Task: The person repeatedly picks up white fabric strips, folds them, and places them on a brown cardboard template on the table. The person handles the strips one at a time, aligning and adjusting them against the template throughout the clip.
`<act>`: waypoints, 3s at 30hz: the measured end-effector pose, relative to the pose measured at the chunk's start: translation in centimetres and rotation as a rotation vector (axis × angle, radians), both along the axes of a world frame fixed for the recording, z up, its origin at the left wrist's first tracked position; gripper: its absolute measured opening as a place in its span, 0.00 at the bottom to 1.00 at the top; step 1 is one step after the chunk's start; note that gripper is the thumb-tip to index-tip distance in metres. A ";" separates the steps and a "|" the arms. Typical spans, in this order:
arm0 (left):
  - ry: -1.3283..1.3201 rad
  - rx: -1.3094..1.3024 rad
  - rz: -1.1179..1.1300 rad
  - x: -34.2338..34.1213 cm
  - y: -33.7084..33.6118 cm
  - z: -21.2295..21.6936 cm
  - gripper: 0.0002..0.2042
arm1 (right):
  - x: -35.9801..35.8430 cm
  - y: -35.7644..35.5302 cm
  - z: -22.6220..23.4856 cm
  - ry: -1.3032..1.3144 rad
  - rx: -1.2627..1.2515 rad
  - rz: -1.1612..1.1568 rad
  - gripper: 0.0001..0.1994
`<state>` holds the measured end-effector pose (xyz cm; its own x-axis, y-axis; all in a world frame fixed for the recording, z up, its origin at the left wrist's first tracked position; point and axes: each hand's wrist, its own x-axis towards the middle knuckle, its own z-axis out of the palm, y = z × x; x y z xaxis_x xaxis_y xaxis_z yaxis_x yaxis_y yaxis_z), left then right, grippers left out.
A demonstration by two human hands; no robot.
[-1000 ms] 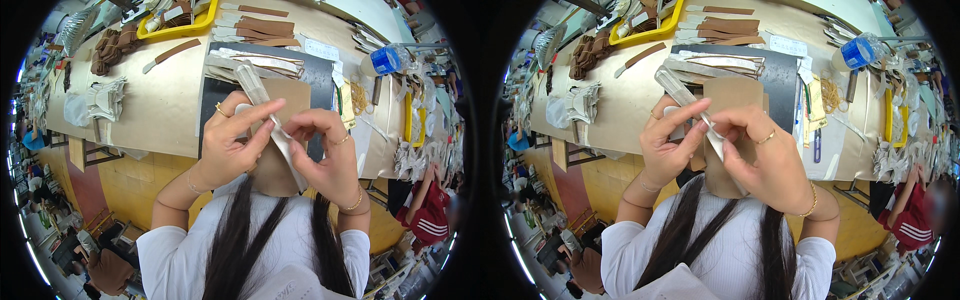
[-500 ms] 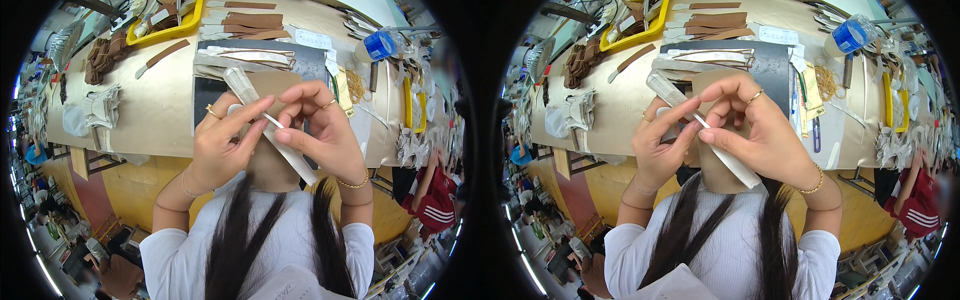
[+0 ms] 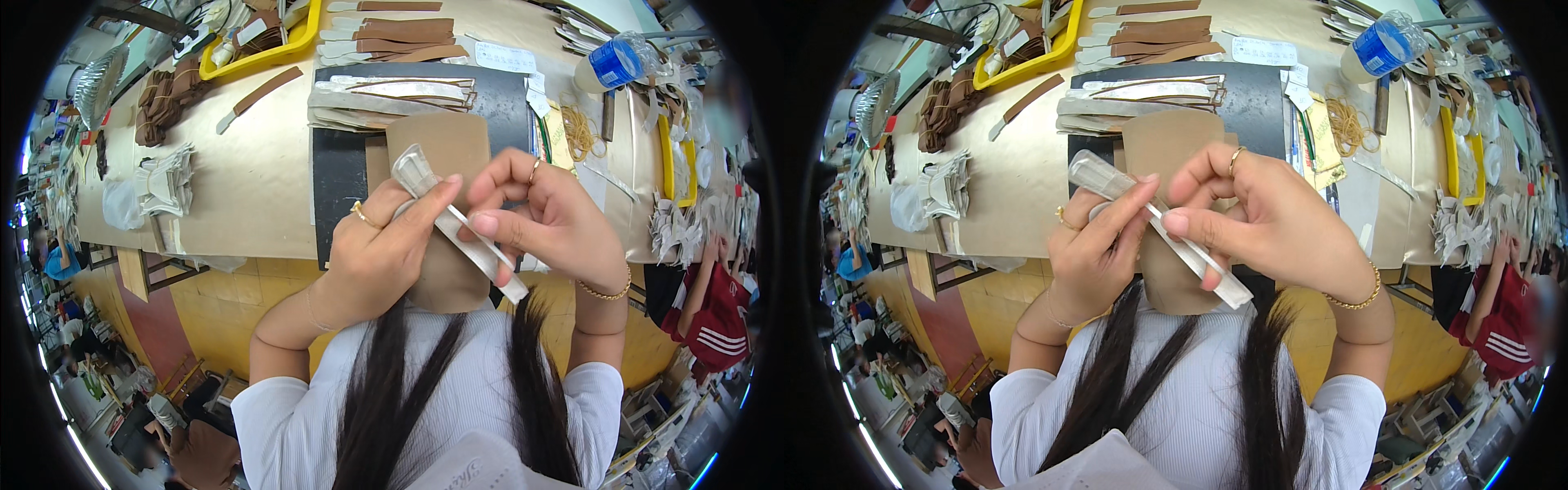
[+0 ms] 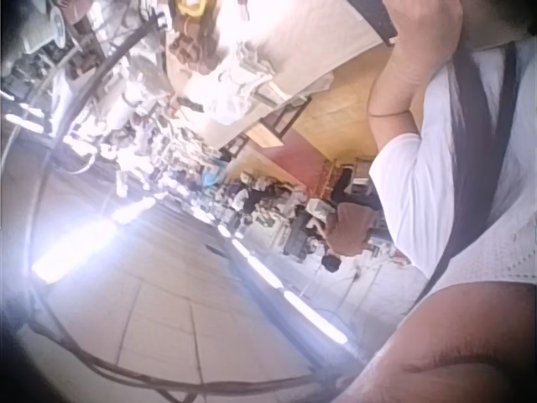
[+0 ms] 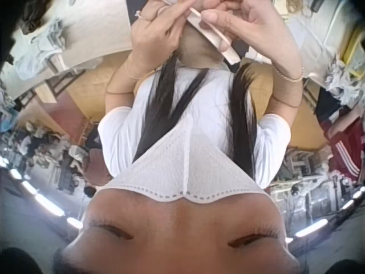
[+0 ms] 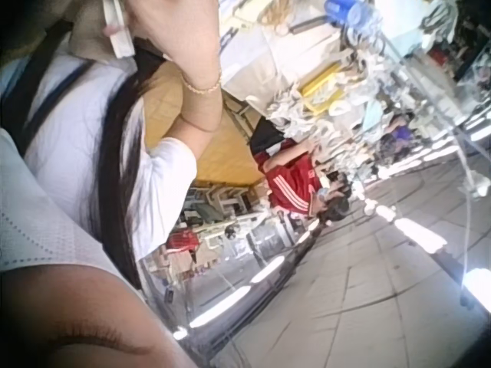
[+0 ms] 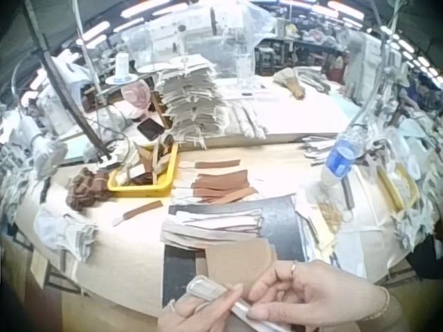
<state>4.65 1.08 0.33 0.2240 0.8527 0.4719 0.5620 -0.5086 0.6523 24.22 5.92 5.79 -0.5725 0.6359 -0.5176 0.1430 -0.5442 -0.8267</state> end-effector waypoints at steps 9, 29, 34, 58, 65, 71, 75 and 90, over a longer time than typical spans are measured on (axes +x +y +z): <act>0.098 0.066 0.065 1.0 -0.3 -0.1 0.18 | 2.1 0.6 -2.2 0.084 0.660 0.336 0.12; 0.187 0.137 0.109 1.3 0.3 -0.3 0.18 | 3.9 -0.2 1.0 -0.097 0.265 0.370 0.13; 0.002 -0.035 0.030 1.4 -0.1 0.2 0.21 | 4.1 -0.5 0.5 -0.198 0.390 0.404 0.13; -0.566 -0.827 -0.022 -4.4 1.4 0.4 0.14 | -0.8 -0.5 -1.8 -0.226 0.398 0.218 0.11; -0.526 -1.148 -0.149 -5.8 1.2 0.2 0.07 | -1.4 0.0 -1.8 -0.307 0.396 0.245 0.06; -0.465 -1.230 -0.316 -5.3 3.0 -0.2 0.07 | -1.7 0.3 -1.6 -0.318 0.351 0.246 0.06; -0.495 -1.316 -0.356 -5.3 3.1 -0.5 0.08 | -1.8 0.6 -1.6 -0.326 0.353 0.274 0.06; -0.435 -1.421 -0.349 -5.0 3.4 0.0 0.10 | -2.2 0.2 -2.3 -0.425 0.518 0.240 0.07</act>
<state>-0.37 4.49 0.33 0.5678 0.5780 -0.5861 0.1924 0.5991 0.7772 22.05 6.13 3.47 -0.5433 0.7422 -0.3924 0.5775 -0.0089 -0.8163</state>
